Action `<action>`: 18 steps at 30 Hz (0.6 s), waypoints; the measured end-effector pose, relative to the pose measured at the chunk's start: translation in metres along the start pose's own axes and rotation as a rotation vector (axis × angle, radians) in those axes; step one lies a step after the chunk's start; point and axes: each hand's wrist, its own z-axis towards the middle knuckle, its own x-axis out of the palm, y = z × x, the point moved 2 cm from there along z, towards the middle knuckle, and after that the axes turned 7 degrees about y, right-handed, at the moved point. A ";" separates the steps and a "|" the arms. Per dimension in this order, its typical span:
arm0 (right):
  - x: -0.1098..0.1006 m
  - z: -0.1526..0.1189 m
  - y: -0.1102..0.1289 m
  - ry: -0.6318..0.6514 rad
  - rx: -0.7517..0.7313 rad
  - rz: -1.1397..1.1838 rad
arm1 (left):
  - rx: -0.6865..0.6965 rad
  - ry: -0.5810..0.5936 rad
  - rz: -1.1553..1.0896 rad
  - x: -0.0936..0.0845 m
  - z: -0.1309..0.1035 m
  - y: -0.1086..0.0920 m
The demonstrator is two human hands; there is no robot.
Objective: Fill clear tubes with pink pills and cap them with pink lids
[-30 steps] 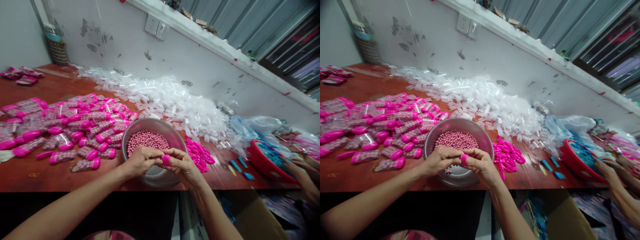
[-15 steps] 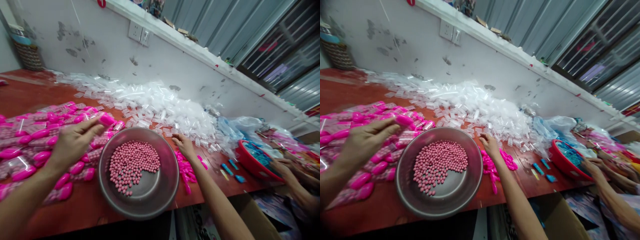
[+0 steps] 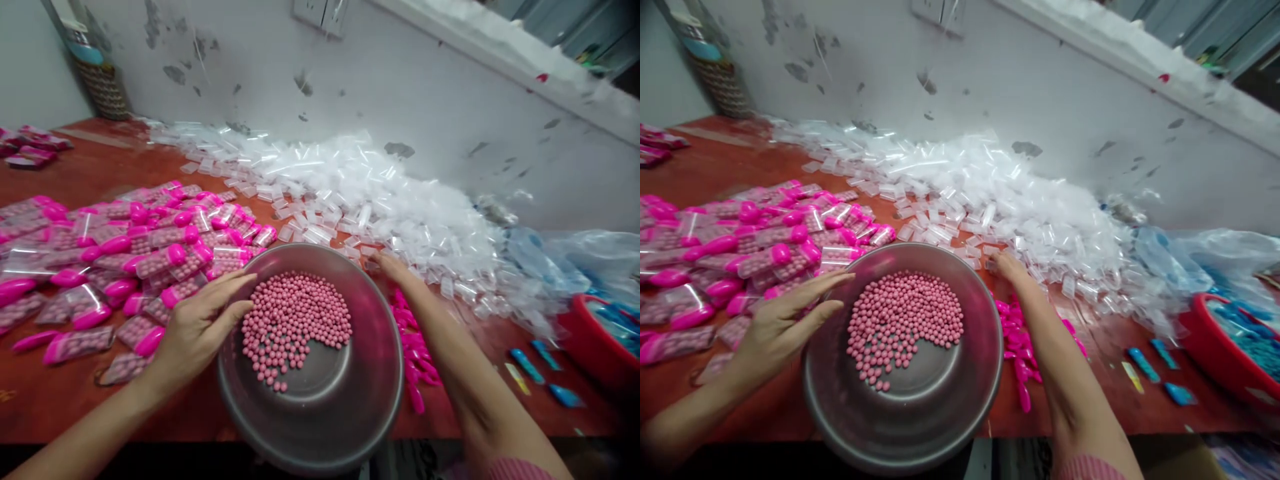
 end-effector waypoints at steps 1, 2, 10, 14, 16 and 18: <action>0.000 0.000 0.000 0.002 -0.009 0.018 | 0.018 0.022 -0.003 0.005 -0.001 0.001; 0.000 -0.001 0.000 0.003 -0.014 0.039 | 0.025 0.034 -0.003 0.008 -0.001 0.002; -0.051 -0.097 0.056 -0.294 0.000 0.322 | 0.081 0.000 -0.020 0.016 -0.003 0.006; -0.067 -0.166 0.138 -0.008 -0.340 0.398 | 0.102 -0.023 -0.040 0.016 -0.004 0.006; -0.058 -0.185 0.173 0.144 -0.377 0.233 | 0.115 -0.034 -0.048 0.016 -0.004 0.007; -0.043 -0.191 0.195 0.241 -0.359 0.092 | 0.129 -0.040 -0.055 0.016 -0.004 0.007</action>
